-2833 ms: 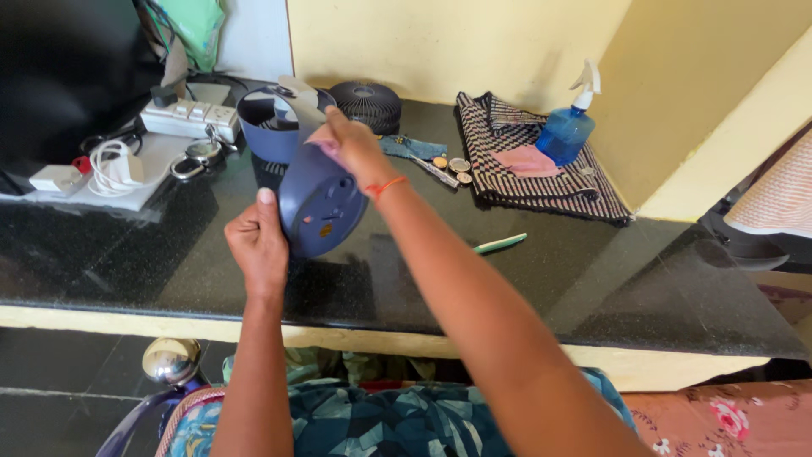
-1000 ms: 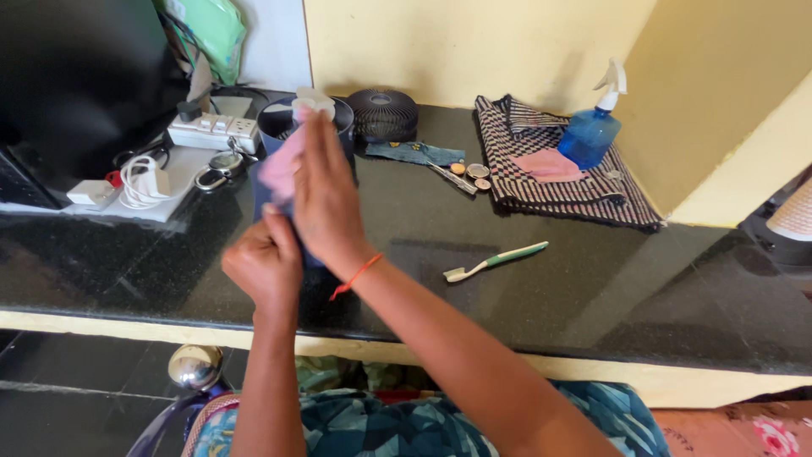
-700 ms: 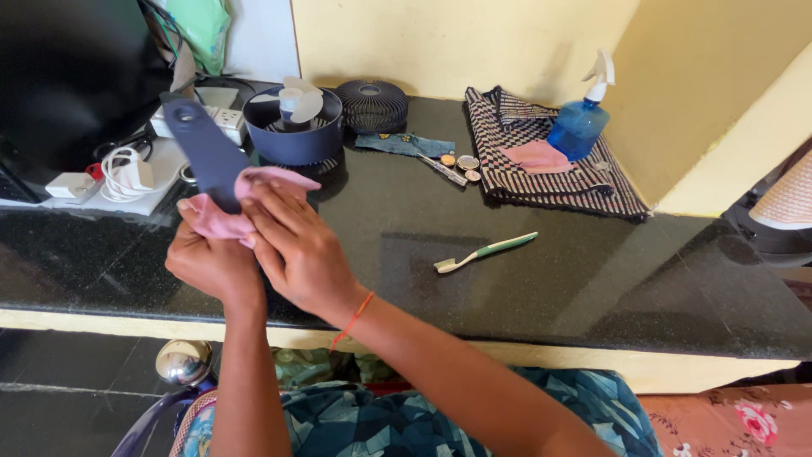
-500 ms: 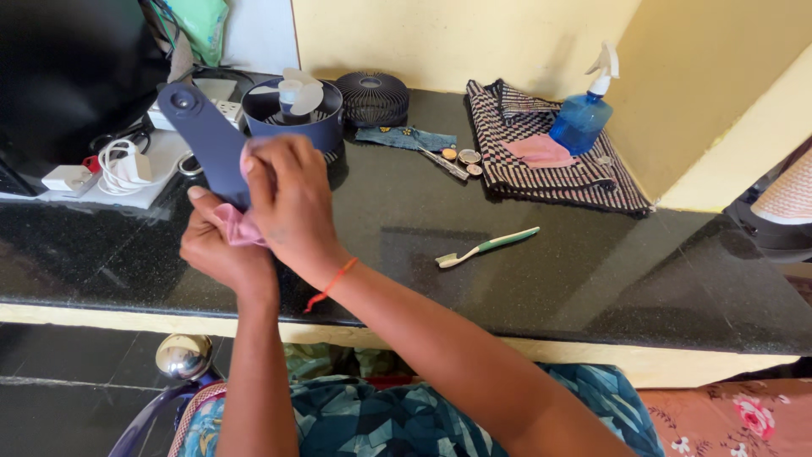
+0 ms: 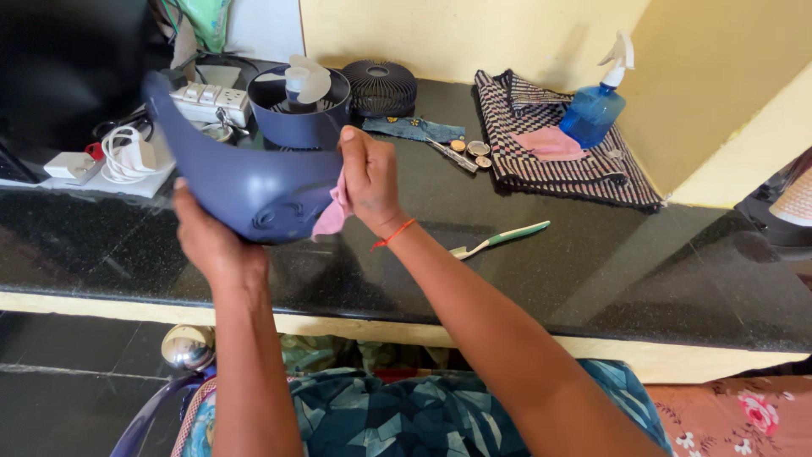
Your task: The person wipes the exterior and interior surfaces of a disassembled blue portable fan using a pink cloth. They clean the front grille, the base, and the back cover, turning each part over to reach all sides.
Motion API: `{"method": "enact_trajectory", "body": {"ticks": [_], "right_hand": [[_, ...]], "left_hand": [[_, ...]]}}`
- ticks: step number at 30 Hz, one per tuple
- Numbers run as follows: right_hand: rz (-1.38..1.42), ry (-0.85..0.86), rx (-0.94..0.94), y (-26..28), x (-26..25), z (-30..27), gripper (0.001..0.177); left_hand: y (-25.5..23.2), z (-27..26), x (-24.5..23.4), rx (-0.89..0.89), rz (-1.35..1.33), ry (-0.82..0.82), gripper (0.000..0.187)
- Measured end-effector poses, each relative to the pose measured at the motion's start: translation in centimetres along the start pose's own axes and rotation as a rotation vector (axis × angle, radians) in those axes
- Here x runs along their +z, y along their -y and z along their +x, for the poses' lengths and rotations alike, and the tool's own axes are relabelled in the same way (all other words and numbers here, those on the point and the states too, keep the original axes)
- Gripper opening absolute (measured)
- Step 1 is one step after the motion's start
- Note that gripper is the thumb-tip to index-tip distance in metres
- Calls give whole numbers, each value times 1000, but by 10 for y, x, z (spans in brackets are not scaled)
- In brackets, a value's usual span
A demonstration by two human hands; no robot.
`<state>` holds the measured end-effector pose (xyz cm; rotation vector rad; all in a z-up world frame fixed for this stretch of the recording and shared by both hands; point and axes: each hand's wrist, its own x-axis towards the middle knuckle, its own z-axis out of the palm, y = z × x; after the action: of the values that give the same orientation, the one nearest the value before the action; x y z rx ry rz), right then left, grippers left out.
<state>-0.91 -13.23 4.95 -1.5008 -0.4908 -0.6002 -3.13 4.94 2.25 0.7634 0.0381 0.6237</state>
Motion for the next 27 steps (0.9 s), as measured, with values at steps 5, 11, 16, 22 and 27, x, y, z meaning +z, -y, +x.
{"method": "enact_trajectory", "body": {"ticks": [5,11,16,22,27], "right_hand": [[-584,133,-495,30,-4,18,39],[-744,310,-590,62,3,29,23],[-617,331,-497,50,-10,37,17],[-775,-51,-532,7,24,-22,49],[-992,446,-712,-17,29,-72,58]], "left_hand": [[20,-4,2,562,568,170,37],[37,-11,-2,552,614,259,51],[35,-14,-1,294,369,104,50],[27,-23,13,239,180,-74,45],[20,-15,1,194,222,-231,45]]}}
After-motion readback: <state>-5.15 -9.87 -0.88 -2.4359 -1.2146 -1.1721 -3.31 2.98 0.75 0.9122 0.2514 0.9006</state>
